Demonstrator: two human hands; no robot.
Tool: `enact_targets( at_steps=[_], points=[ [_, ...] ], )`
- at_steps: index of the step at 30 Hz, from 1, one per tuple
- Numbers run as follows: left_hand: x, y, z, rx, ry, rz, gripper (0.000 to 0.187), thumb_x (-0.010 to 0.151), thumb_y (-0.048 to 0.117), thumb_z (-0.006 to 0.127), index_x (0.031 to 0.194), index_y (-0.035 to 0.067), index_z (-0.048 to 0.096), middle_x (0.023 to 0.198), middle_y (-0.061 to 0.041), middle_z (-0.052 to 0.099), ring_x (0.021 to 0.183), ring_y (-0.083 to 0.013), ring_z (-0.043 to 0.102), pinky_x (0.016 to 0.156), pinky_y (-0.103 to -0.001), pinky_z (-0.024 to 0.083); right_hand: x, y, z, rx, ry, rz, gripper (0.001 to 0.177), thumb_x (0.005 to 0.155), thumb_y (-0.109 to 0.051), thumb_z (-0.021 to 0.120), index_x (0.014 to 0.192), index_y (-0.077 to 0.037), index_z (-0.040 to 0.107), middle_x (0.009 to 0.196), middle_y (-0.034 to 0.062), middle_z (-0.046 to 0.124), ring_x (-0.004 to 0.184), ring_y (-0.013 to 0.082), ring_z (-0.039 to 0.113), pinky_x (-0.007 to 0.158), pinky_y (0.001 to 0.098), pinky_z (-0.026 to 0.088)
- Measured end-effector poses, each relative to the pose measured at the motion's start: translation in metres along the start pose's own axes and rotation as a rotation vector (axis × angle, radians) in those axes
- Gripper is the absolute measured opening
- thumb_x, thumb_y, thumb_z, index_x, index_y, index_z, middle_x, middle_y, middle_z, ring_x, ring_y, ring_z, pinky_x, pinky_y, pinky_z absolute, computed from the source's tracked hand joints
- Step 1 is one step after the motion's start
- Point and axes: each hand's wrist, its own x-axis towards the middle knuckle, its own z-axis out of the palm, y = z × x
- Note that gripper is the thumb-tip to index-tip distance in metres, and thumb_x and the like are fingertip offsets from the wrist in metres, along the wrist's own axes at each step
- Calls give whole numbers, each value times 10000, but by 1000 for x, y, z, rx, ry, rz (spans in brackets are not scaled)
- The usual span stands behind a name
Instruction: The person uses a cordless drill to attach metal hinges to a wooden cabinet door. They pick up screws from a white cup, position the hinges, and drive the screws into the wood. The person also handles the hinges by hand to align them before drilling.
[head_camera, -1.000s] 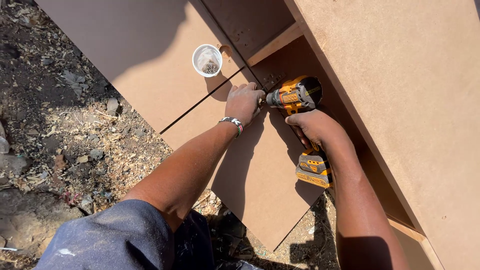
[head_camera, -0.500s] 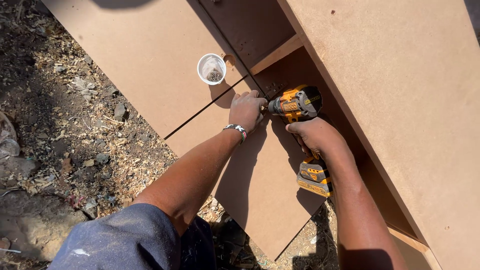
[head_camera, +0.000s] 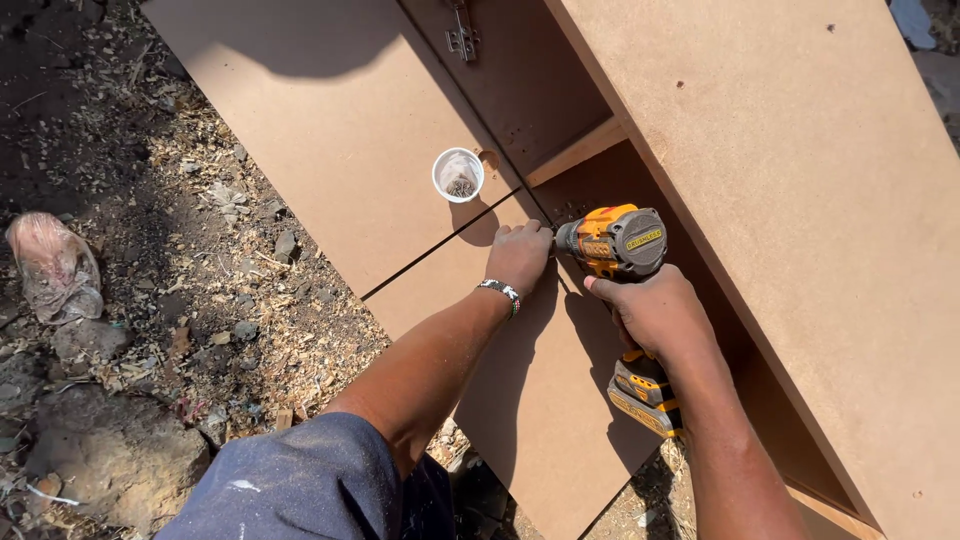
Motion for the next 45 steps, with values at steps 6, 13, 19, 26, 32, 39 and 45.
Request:
enact_targets(
  at_steps=[6, 13, 19, 26, 32, 39, 45],
  points=[
    [-4, 13, 14, 126, 165, 104, 148, 1040, 218, 590, 1083, 203, 731, 1029, -17, 688, 745, -265, 827, 799, -493, 499, -20, -7, -5, -59, 75, 29, 613, 884, -550, 1004, 742, 18, 822, 728, 248, 762, 865, 474, 850, 831, 528, 606],
    [1, 34, 15, 106, -47, -32, 218, 1072, 209, 521, 1090, 117, 718, 1033, -85, 666, 754, -369, 803, 827, -540, 445, -25, -4, -4, -28, 125, 8, 583, 903, -517, 974, 589, -74, 764, 591, 205, 706, 685, 433, 796, 785, 484, 595],
    [7, 3, -70, 105, -37, -68, 281, 1192, 322, 457, 1203, 130, 662, 1136, -27, 650, 818, -329, 859, 832, -483, 494, -32, -9, 1, 34, 141, -29, 590, 932, -495, 962, 551, -105, 737, 522, 158, 665, 564, 371, 740, 726, 453, 579],
    [19, -42, -234, -84, 42, -250, 421, 1312, 471, 369, 1281, 112, 586, 1208, -71, 577, 1015, -451, 853, 976, -544, 642, -10, -14, 20, 176, 132, -92, 641, 979, -495, 917, 492, -152, 678, 435, 80, 594, 411, 266, 648, 622, 368, 527],
    [8, -68, -243, -125, -14, -318, 418, 1313, 441, 466, 1534, 93, 536, 1300, -53, 538, 1067, -460, 873, 1035, -568, 648, -5, -22, 27, 174, 134, -67, 637, 920, -502, 939, 474, -145, 660, 426, 73, 586, 403, 228, 632, 620, 344, 519],
    [3, -37, -186, -198, -131, 40, 95, 1161, 252, 712, 1212, 185, 669, 1200, -34, 585, 940, -425, 868, 845, -519, 699, 40, 31, 38, 250, 157, 110, 415, 912, -364, 914, 666, -62, 770, 551, 75, 637, 469, 178, 665, 540, 369, 563],
    [0, -10, -127, -143, -200, 108, 104, 1124, 268, 770, 1179, 180, 780, 1266, -17, 727, 903, -324, 891, 781, -466, 744, 79, 66, 47, 423, 118, 201, 269, 914, -312, 904, 880, -71, 789, 698, 34, 650, 552, 159, 719, 581, 394, 626]
  ],
)
